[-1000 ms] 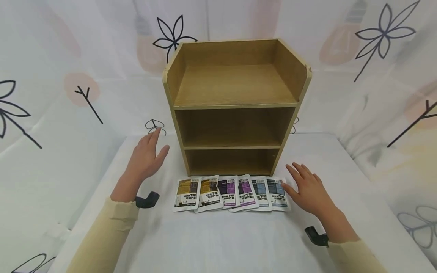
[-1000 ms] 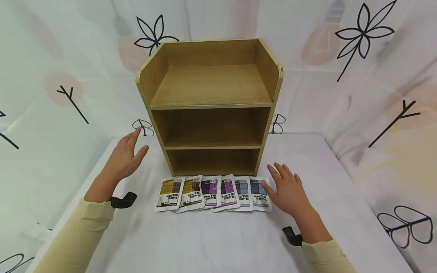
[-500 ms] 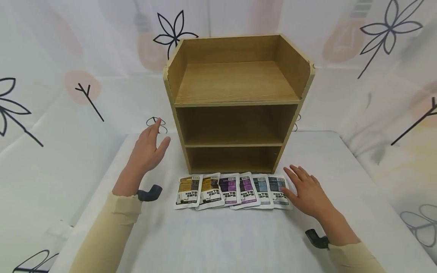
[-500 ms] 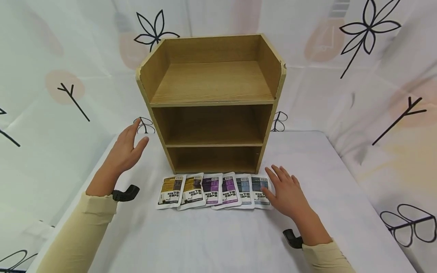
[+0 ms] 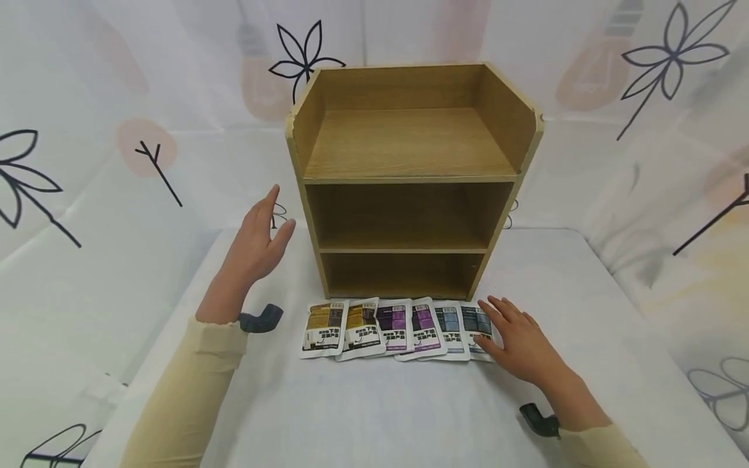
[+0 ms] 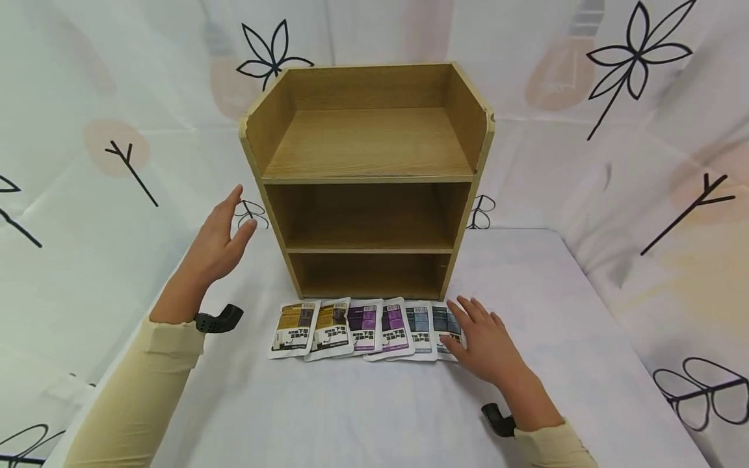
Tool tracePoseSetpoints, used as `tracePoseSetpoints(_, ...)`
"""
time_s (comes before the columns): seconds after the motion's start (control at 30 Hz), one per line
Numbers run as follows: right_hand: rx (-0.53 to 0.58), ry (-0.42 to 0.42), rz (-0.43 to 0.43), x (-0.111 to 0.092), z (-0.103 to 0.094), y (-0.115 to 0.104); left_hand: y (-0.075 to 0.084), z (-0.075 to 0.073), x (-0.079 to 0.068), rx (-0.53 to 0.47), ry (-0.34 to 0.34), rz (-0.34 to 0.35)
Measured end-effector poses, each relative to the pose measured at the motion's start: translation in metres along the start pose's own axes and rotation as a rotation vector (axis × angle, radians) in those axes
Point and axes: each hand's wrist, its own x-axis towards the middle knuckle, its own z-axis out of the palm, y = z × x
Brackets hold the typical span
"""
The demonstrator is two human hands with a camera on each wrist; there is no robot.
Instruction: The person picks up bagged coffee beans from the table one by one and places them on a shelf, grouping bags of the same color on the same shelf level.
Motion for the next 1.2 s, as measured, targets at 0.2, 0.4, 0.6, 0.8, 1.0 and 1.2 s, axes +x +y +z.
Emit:
tracePoseSetpoints(0.2,0.017,-0.021,-0.003,0.000,0.007,-0.002,0.005,-0.008,0.004,-0.016,0.025,0.016)
tracePoseSetpoints(0.4,0.007,-0.028,-0.019,-0.002,0.012,-0.004,0.010,-0.010,0.006,-0.023,0.049,0.021)
tracePoseSetpoints(0.6,0.005,-0.020,-0.056,-0.005,0.013,-0.003,0.014,-0.012,0.010,-0.046,0.085,0.040)
tracePoseSetpoints(0.8,0.010,-0.017,-0.051,-0.009,0.018,0.000,0.021,-0.015,0.019,-0.065,0.108,0.071)
tracePoseSetpoints(1.0,0.019,-0.024,-0.061,-0.012,0.020,-0.001,0.026,-0.017,0.026,-0.083,0.126,0.091)
tracePoseSetpoints(1.2,0.007,-0.021,-0.080,-0.011,0.020,-0.003,0.029,-0.022,0.030,-0.109,0.147,0.108)
